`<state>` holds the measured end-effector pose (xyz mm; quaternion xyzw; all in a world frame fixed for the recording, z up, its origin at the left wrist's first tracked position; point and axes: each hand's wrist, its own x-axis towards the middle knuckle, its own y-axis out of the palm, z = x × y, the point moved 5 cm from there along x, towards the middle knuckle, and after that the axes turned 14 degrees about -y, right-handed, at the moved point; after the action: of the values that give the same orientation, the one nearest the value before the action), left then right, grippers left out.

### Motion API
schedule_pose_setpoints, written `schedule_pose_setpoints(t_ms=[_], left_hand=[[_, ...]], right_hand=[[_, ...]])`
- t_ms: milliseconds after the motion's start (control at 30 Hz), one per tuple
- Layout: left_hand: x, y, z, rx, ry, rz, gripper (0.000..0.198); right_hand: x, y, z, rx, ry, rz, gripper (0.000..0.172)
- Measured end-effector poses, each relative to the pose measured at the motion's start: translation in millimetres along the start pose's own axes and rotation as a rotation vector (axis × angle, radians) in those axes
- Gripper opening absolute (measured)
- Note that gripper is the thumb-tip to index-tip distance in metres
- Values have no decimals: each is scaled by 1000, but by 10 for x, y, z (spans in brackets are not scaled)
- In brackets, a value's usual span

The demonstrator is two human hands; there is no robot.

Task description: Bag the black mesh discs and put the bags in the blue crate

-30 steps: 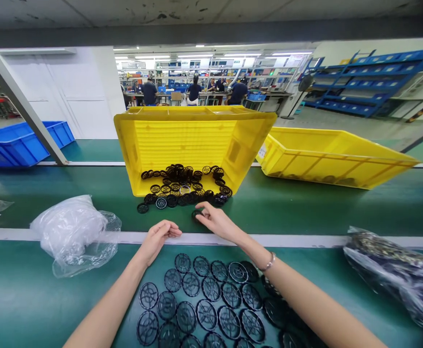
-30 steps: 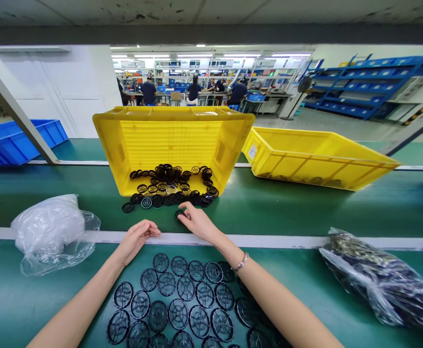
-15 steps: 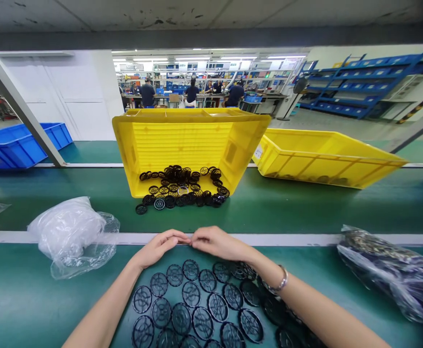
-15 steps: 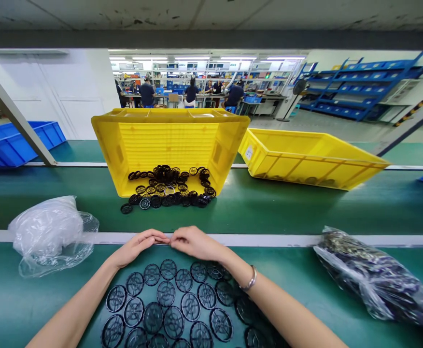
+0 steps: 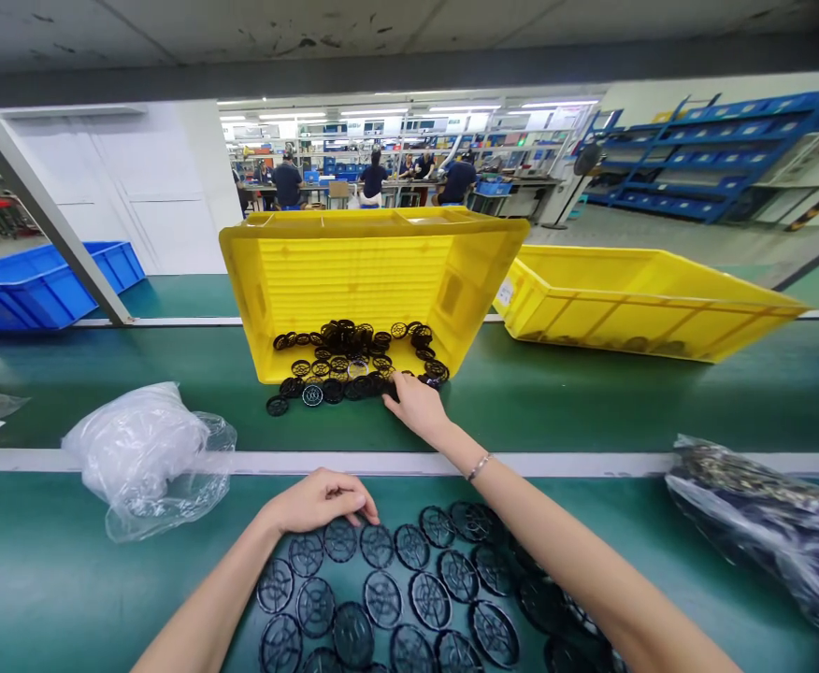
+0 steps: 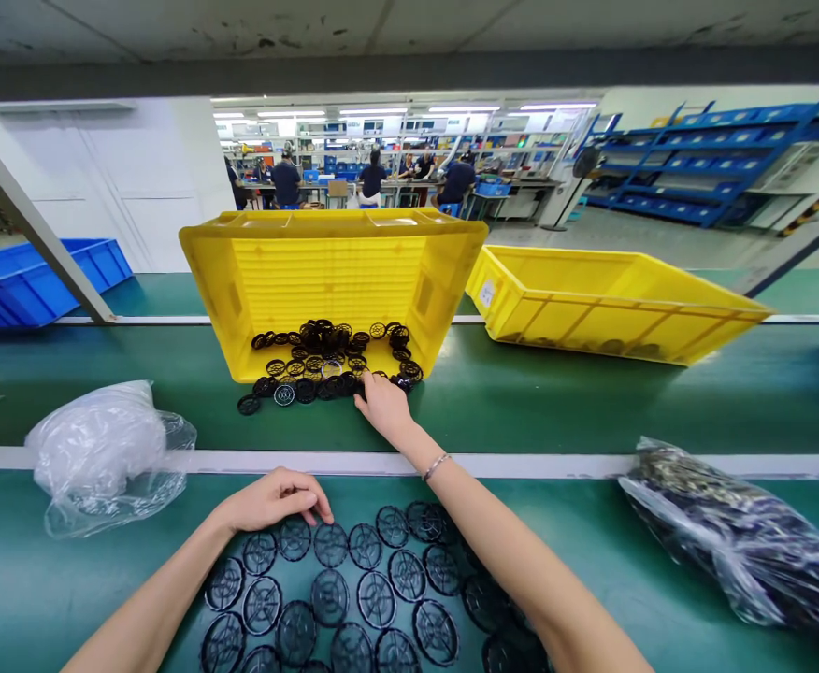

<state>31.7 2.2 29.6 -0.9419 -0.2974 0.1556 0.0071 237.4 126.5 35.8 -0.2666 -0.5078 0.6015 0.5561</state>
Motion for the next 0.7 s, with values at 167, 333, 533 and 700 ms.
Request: schedule_pose_setpoints(t_ms=[167,333,533,700], left_hand=[[48,-53,89,-191,12,-44,41],[80,-141,121,-334,77,-69,39],[84,-206,137,-448,108,-120,38],[93,-215,126,-478,113,-122,37]], right_hand=[[-303,-191,45,225,-24,142,51],[-791,-171,331,782,33,466,71],[-1135,-70,724,602,-189,695,58],[-677,-134,576,247,-289,305,50]])
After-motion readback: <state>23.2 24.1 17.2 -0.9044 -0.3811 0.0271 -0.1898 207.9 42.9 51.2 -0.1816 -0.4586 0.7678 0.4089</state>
